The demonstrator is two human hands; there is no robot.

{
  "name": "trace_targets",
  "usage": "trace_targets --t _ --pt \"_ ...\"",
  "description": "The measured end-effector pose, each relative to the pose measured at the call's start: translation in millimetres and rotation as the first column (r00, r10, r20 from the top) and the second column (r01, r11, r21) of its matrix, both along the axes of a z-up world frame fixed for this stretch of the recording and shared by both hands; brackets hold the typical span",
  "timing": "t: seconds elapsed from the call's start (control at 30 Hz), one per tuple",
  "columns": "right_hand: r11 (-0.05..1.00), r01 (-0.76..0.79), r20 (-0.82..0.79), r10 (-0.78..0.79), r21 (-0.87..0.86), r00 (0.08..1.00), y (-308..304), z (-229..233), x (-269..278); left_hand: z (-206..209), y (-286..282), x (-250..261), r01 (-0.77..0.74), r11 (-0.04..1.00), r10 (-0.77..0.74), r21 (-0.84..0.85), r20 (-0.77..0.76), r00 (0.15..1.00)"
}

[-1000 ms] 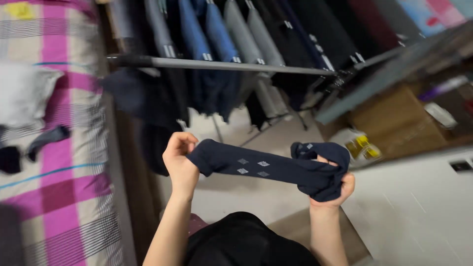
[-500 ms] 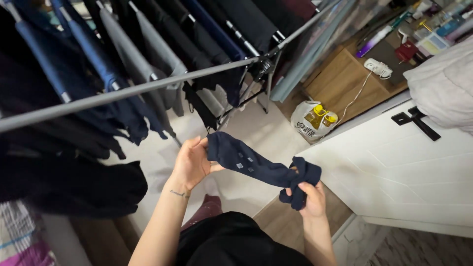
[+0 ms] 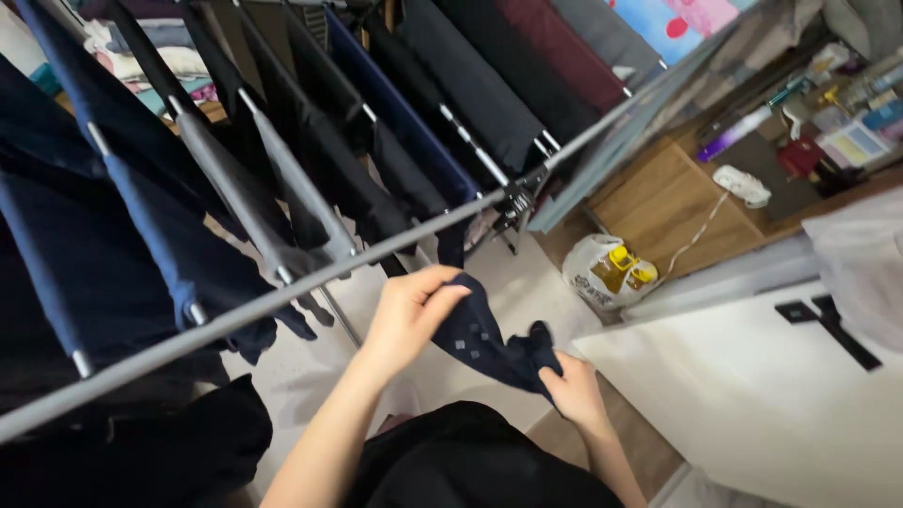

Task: Hanging clothes and socks from a laundry basket onto a drying rack.

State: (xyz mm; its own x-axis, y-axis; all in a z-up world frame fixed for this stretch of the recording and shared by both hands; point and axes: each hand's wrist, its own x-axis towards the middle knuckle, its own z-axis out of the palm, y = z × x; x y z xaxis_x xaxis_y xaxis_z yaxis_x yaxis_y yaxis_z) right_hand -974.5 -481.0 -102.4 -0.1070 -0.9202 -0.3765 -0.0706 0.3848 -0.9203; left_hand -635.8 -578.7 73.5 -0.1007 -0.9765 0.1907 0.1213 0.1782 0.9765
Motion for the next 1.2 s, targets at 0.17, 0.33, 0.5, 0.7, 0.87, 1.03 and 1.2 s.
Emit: trace_targets --t 0.17,0.33,0.5,0.7,0.87,1.03,1.2 --pt "0.818 -0.439 -0.835 -0.088 -0.371 0.543 -52.2 38.5 31.7 18.2 -28.0 2.5 -0.004 0.997 0.014 -0.080 0.132 0.991" --pt "0.828 -0.448 -0.397 0.306 -0.337 0.865 -98.1 90.4 59.6 28.5 -24.5 13.4 0.058 0.944 0.068 -0.324 0.364 0.929" --pt "0.603 -0.726 -0.098 0.743 -0.332 0.662 -134.6 164.9 129.6 21.3 5.6 12.6 0.105 0.988 -0.023 -0.110 0.575 0.818" --pt "0.305 -0.865 -0.398 0.792 -0.400 0.463 -171.4 199.1 177.6 -1.7 68.3 27.8 -0.340 0.936 0.330 -0.092 -0.105 0.938" --pt "0.386 -0.849 -0.007 0.909 -0.361 0.416 -197.3 223.6 213.1 -66.4 126.5 20.9 -0.327 0.927 0.351 0.185 -0.118 0.929" --pt "0.367 -0.797 0.086 0.924 -0.479 0.373 -207.4 241.7 269.8 -60.8 162.1 33.0 -0.657 0.742 0.670 0.135 -0.090 0.737" --pt "0.321 -0.656 0.068 0.922 -0.683 0.381 -208.2 260.0 343.5 -106.2 192.5 79.6 -0.835 0.544 0.839 0.084 -0.080 0.539"
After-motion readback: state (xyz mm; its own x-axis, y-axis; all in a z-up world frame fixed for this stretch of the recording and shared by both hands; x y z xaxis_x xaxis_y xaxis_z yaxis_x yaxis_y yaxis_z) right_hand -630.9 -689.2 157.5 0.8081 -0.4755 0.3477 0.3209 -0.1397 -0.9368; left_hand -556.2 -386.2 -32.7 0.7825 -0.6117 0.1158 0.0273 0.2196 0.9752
